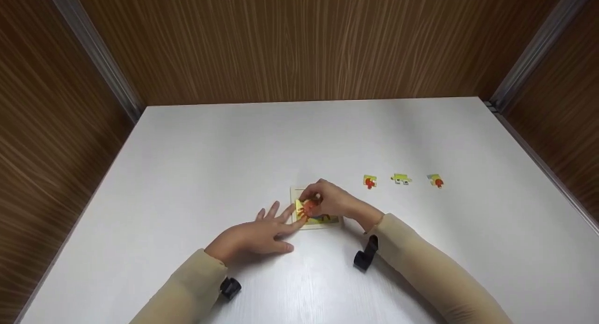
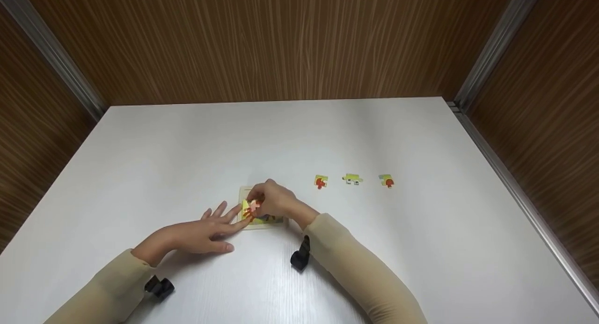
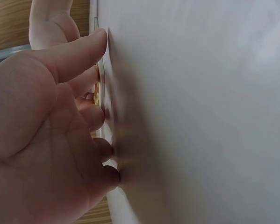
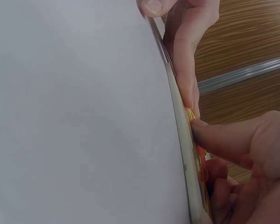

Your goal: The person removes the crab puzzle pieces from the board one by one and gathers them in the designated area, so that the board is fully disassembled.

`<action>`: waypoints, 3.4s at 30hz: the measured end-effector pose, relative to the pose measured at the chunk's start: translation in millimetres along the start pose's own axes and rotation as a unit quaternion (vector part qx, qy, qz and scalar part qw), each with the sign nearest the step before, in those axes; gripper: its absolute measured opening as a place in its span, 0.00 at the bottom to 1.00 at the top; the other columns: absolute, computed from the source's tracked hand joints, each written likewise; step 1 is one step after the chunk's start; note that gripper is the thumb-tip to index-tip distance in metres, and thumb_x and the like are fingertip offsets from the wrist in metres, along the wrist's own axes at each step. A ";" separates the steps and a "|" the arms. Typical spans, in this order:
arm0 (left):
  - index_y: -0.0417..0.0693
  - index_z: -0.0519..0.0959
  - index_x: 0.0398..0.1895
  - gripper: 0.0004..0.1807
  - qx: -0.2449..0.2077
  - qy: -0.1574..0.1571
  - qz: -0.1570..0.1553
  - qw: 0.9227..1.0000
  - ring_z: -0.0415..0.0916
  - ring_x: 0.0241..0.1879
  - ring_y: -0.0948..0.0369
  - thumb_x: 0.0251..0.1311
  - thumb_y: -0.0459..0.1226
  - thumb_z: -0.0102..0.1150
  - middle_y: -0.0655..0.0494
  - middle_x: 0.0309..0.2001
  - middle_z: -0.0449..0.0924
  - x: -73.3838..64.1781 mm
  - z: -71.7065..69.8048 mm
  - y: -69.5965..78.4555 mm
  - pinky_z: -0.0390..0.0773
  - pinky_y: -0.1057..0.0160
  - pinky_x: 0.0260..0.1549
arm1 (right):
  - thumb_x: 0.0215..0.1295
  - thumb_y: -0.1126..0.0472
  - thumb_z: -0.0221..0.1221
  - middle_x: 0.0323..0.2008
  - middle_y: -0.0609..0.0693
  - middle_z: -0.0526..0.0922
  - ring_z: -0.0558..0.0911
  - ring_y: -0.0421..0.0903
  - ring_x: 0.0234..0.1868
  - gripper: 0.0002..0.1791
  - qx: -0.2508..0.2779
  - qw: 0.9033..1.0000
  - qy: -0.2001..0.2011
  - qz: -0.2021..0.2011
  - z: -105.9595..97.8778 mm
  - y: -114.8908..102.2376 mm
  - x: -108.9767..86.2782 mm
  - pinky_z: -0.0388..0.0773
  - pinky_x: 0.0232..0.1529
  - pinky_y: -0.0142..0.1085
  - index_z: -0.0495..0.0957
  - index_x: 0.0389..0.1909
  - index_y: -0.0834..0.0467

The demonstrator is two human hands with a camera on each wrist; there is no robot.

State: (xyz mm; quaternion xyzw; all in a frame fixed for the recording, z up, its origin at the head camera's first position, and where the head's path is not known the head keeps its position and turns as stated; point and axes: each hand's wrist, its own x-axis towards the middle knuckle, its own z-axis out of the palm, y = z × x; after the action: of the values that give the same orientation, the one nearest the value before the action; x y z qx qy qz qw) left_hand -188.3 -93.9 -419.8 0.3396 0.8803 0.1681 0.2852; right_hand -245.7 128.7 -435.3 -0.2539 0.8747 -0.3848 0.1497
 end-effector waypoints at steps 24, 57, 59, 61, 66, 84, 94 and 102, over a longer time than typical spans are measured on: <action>0.64 0.50 0.72 0.34 0.015 0.003 0.008 1.000 0.20 0.69 0.46 0.65 0.51 0.47 0.53 0.73 0.28 3.7 0.6 2.9 0.29 0.43 0.63 | 0.47 0.76 0.66 0.33 0.55 0.72 0.71 0.48 0.33 0.19 0.054 0.997 0.023 -0.044 -0.1 6.4 -4.6 0.70 0.32 0.35 0.74 0.39 0.58; 0.63 0.48 0.73 0.34 0.023 0.003 0.019 1.000 0.18 0.68 0.44 0.66 0.53 0.44 0.52 0.73 0.25 4.7 0.0 0.3 0.28 0.41 0.63 | 0.61 0.64 0.60 0.29 0.50 0.77 0.73 0.43 0.31 0.05 0.134 0.989 0.035 0.046 -7.0 6.3 -2.1 0.71 0.32 0.33 0.77 0.35 0.63; 0.63 0.48 0.73 0.34 0.022 0.002 0.017 1.000 0.18 0.68 0.44 0.66 0.53 0.45 0.52 0.73 0.25 4.6 -0.1 0.9 0.28 0.41 0.62 | 0.61 0.64 0.60 0.29 0.50 0.77 0.73 0.43 0.31 0.04 0.138 0.989 0.037 0.047 -8.5 6.6 -2.4 0.71 0.32 0.33 0.78 0.35 0.61; 0.63 0.47 0.73 0.34 0.023 0.001 0.015 1.000 0.18 0.68 0.44 0.66 0.53 0.45 0.52 0.73 0.25 4.6 0.0 1.3 0.28 0.41 0.62 | 0.61 0.63 0.61 0.29 0.50 0.77 0.74 0.44 0.30 0.05 0.139 0.988 0.035 0.049 -10.6 7.5 -3.0 0.73 0.32 0.34 0.79 0.35 0.60; 0.65 0.48 0.73 0.34 0.021 0.000 0.006 1.000 0.18 0.68 0.45 0.66 0.53 0.45 0.53 0.73 0.26 4.5 1.5 0.8 0.28 0.42 0.63 | 0.60 0.63 0.62 0.29 0.52 0.79 0.77 0.46 0.27 0.07 0.155 0.987 0.028 0.041 -17.7 10.4 -6.1 0.76 0.30 0.35 0.80 0.37 0.60; 0.62 0.48 0.73 0.34 0.025 0.001 0.016 1.000 0.18 0.68 0.44 0.66 0.52 0.45 0.51 0.73 0.26 5.1 0.6 1.8 0.29 0.42 0.63 | 0.59 0.66 0.62 0.28 0.53 0.79 0.75 0.50 0.27 0.11 0.202 0.977 0.050 0.048 -54.9 17.5 -36.3 0.73 0.27 0.38 0.78 0.41 0.68; 0.63 0.47 0.73 0.34 0.021 0.001 0.019 1.000 0.18 0.68 0.45 0.66 0.51 0.46 0.51 0.73 0.25 6.1 1.0 0.7 0.27 0.42 0.63 | 0.57 0.62 0.65 0.28 0.53 0.80 0.76 0.47 0.27 0.14 0.195 0.976 0.079 0.062 -73.2 45.5 -58.4 0.74 0.27 0.36 0.78 0.40 0.66; 0.63 0.47 0.73 0.35 0.015 -0.001 0.014 1.000 0.17 0.68 0.46 0.66 0.50 0.46 0.52 0.73 0.25 4.1 -1.0 2.4 0.26 0.44 0.63 | 0.57 0.59 0.64 0.31 0.57 0.82 0.77 0.48 0.27 0.15 0.178 0.976 0.098 0.073 -93.6 59.7 -83.2 0.75 0.28 0.38 0.78 0.40 0.65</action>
State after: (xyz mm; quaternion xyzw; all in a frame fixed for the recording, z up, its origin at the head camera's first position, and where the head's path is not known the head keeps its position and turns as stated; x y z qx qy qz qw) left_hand -190.2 -89.5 -419.4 0.3568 0.8775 0.1581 0.2788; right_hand -239.4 265.5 -412.8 -0.1199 0.8185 -0.5456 0.1338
